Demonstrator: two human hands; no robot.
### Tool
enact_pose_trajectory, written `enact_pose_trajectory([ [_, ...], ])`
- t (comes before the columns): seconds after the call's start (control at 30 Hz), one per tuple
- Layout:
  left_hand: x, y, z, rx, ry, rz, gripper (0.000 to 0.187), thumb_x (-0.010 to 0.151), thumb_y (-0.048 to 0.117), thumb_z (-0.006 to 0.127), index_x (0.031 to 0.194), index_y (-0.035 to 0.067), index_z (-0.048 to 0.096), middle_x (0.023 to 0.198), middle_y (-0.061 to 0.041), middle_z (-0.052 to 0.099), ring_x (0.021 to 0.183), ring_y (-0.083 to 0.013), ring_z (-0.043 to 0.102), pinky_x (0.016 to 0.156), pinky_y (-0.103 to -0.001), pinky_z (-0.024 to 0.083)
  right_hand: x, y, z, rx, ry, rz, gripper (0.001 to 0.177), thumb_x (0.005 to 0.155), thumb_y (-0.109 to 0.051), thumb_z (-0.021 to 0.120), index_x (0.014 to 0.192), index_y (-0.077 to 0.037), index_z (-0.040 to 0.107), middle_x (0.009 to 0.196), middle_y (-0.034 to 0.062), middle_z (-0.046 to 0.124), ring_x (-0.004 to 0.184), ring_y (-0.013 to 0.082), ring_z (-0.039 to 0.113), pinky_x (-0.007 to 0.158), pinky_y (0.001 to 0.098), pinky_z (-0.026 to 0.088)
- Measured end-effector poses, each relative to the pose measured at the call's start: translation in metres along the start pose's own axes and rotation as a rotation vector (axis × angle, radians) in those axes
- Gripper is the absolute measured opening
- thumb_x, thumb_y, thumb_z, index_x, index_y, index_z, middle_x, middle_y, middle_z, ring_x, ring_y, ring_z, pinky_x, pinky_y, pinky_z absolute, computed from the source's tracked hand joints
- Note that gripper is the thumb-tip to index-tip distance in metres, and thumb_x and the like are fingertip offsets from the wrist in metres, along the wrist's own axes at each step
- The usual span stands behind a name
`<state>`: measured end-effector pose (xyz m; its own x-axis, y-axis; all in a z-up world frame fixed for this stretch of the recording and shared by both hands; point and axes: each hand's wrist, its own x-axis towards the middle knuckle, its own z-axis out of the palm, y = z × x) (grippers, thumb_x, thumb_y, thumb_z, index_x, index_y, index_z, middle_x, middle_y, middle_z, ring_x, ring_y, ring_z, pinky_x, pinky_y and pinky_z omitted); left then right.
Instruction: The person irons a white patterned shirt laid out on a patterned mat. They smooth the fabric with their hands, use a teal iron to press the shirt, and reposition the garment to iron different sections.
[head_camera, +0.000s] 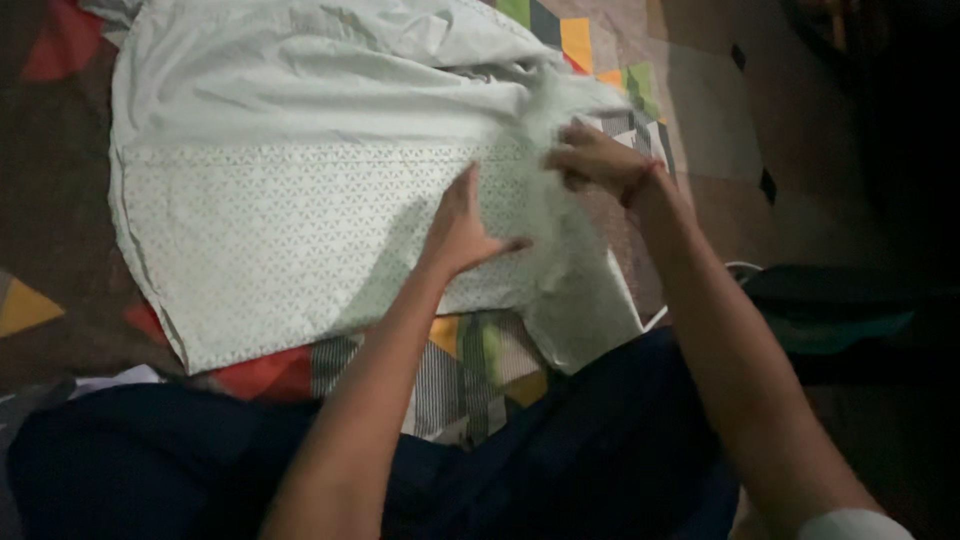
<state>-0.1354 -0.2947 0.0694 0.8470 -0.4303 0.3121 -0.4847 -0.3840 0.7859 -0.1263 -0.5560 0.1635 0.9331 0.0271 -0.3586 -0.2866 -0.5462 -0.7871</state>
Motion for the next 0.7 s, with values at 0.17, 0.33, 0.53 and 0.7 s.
enact_pose_trajectory([
  [0.17,0.033,0.025,-0.050,-0.070,0.155,0.057,0.100,0.063,0.050,0.091,0.138,-0.001,0.048,0.139,-0.024,0.050,0.133,-0.0421,0.045,0.104,-0.053,0.039,-0.063,-0.170,0.058,-0.319,-0.373,-0.301,0.048,0.092,-0.035,0.069,0.125,0.001,0.068,0.100,0.0090,0.077,0.091,0.0148,0.074,0.083,0.0311,0.060],
  [0.33,0.054,-0.002,-0.154,0.072,0.239,0.080,0.095,0.062,0.047,0.091,0.136,0.001,0.053,0.137,-0.023,0.053,0.130,-0.0409,0.048,0.104,-0.052,0.041,-0.054,-0.185,0.033,-0.155,-0.113,-0.397,0.039,0.100,-0.024,0.064,0.130,0.000,0.067,0.099,0.0111,0.076,0.086,0.0147,0.073,0.080,0.0316,0.058],
  [0.53,0.044,-0.077,-0.302,0.386,0.286,-0.024,0.088,0.062,0.043,0.091,0.133,0.003,0.058,0.135,-0.021,0.058,0.127,-0.0394,0.052,0.103,-0.051,0.043,0.006,-0.105,0.046,-0.319,-0.044,-0.241,0.037,0.091,-0.007,0.067,0.127,-0.002,0.065,0.117,0.0089,0.072,0.084,0.0163,0.074,0.076,0.0314,0.062],
  [0.7,0.019,-0.144,-0.388,0.650,0.245,-0.172,0.083,0.061,0.039,0.091,0.131,0.005,0.062,0.133,-0.020,0.061,0.125,-0.0381,0.055,0.102,-0.050,0.045,0.063,-0.077,0.125,-0.600,-0.132,-0.364,0.060,0.078,-0.023,0.083,0.131,-0.005,0.064,0.124,0.0177,0.070,0.104,0.0297,0.071,0.092,0.0430,0.056],
])
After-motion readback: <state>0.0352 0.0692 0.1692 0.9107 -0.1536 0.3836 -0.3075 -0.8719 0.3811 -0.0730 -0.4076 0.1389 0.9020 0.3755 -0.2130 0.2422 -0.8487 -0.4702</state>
